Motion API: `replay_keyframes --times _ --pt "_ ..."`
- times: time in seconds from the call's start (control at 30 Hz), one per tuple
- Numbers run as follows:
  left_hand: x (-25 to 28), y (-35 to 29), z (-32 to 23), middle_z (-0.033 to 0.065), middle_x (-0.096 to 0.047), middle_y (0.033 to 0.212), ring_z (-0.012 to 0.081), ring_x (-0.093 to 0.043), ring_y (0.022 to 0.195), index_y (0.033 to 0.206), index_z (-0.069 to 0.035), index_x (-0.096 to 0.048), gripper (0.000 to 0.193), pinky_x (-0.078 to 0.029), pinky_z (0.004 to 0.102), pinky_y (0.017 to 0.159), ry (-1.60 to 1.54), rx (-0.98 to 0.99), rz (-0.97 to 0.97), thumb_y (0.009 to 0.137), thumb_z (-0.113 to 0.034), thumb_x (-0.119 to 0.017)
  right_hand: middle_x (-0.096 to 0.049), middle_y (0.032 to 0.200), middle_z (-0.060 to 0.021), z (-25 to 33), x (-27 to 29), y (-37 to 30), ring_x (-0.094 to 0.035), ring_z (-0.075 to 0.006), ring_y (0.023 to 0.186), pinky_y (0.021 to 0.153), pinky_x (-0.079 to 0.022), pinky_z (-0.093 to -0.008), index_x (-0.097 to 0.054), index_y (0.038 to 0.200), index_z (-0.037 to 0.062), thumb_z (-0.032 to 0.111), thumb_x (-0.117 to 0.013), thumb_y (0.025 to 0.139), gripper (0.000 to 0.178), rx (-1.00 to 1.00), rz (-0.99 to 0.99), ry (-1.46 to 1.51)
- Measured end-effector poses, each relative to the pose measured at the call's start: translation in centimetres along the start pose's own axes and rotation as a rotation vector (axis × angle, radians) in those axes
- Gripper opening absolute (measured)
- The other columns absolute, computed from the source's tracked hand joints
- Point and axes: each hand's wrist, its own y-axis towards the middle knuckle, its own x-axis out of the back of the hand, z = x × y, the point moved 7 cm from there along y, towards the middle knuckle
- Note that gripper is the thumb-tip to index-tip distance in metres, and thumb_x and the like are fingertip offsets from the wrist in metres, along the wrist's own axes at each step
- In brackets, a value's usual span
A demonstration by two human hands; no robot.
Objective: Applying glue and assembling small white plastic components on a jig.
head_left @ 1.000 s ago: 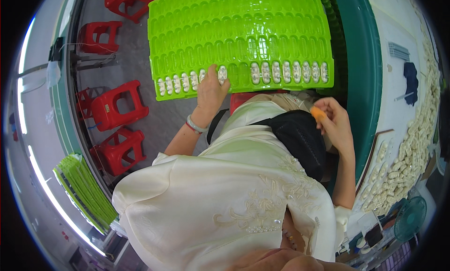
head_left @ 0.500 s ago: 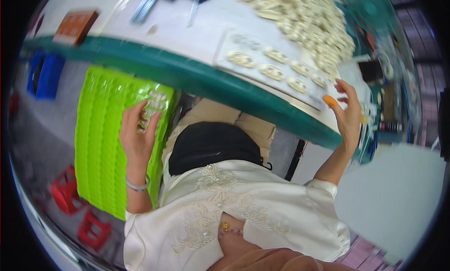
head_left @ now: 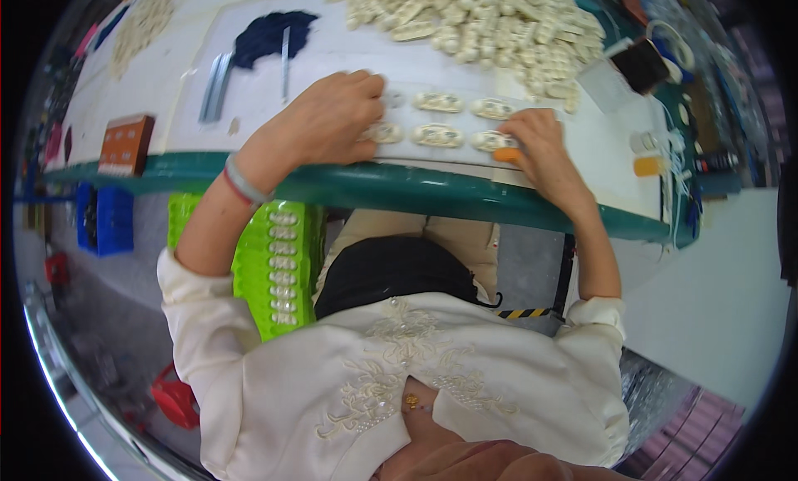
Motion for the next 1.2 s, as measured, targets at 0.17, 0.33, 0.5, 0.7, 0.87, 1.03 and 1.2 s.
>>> replay_keyframes --times 0.17,0.33,0.5,0.7,0.87,1.03,1.2 --pt "-1.2 0.7 -0.4 0.0107 -0.054 0.071 0.0286 -0.058 0.072 0.062 -0.001 -0.058 0.021 -0.048 0.0382 0.066 0.115 -0.078 0.022 0.059 -0.02 -0.068 -0.052 0.114 -0.0135 -0.4 3.9 -1.1 -0.051 -0.0253 0.106 0.089 -0.04 -0.0323 -0.054 0.11 0.0022 -0.002 -0.058 0.077 0.034 -0.083 -0.251 0.041" --pt "7.1 -8.2 -0.1 0.0102 -0.063 0.078 0.0255 -0.063 0.069 0.088 -0.005 -0.063 0.025 -0.05 0.0322 0.061 0.012 0.229 -0.518 0.072 -0.024 -0.067 -0.052 0.106 -0.0126 6.2 1.4 -0.6 -0.049 -0.0186 0.094 0.079 -0.041 -0.0265 -0.054 0.105 -0.0017 -0.002 -0.057 0.081 0.024 0.03 -0.209 0.573" --pt "4.5 -28.4 -4.6 0.0047 -0.062 0.077 0.0114 -0.062 0.068 0.094 -0.002 -0.063 0.027 -0.05 0.0228 0.061 -0.262 0.944 -0.623 0.069 -0.008 -0.073 -0.058 0.09 -0.0062 19.0 -14.2 2.5 -0.057 -0.0126 0.077 0.069 -0.047 -0.0266 -0.057 0.099 -0.0009 0.0 -0.062 0.078 0.022 0.069 0.686 0.894" --pt "-10.8 -43.6 -20.7 0.0061 -0.06 0.08 0.0093 -0.06 0.064 0.093 0.0 -0.063 0.027 -0.048 0.0217 0.059 -0.486 1.93 -0.8 0.07 -0.01 -0.071 -0.063 0.074 -0.0212 33.9 -28.2 -1.5 -0.064 -0.0284 0.069 0.064 -0.05 -0.0346 -0.062 0.082 -0.0074 0.025 -0.073 0.069 0.037 0.43 1.305 0.427" --pt "-18.3 -43.3 -27.4 0.0058 -0.061 0.072 0.0101 -0.059 0.062 0.096 0.001 -0.064 0.034 -0.049 0.0239 0.058 -0.523 2.272 -1.021 0.069 -0.016 -0.072 -0.062 0.073 -0.0258 39.1 -33.1 -5.6 -0.064 -0.0368 0.068 0.063 -0.052 -0.0404 -0.063 0.072 -0.0081 0.022 -0.074 0.067 0.033 0.694 1.197 0.28" --pt "-18.1 -42.2 -25.2 0.0093 -0.061 0.068 0.018 -0.06 0.058 0.099 0.001 -0.063 0.035 -0.049 0.0292 0.055 -0.247 2.232 -0.928 0.068 -0.014 -0.071 -0.062 0.073 -0.0268 40.5 -34.4 -5.8 -0.063 -0.0394 0.07 0.064 -0.052 -0.0427 -0.063 0.068 -0.007 0.029 -0.076 0.068 0.038 0.774 1.053 0.152" --pt "-18.7 -40.8 -23.7 0.0141 -0.059 0.07 0.0292 -0.058 0.059 0.103 0.0 -0.056 0.039 -0.047 0.0395 0.054 -0.126 2.198 -1.006 0.068 -0.013 -0.069 -0.062 0.072 -0.0263 39.4 -32.1 -5.0 -0.064 -0.0364 0.068 0.062 -0.052 -0.0412 -0.063 0.068 -0.0067 0.034 -0.074 0.07 0.042 0.772 1.097 0.061"
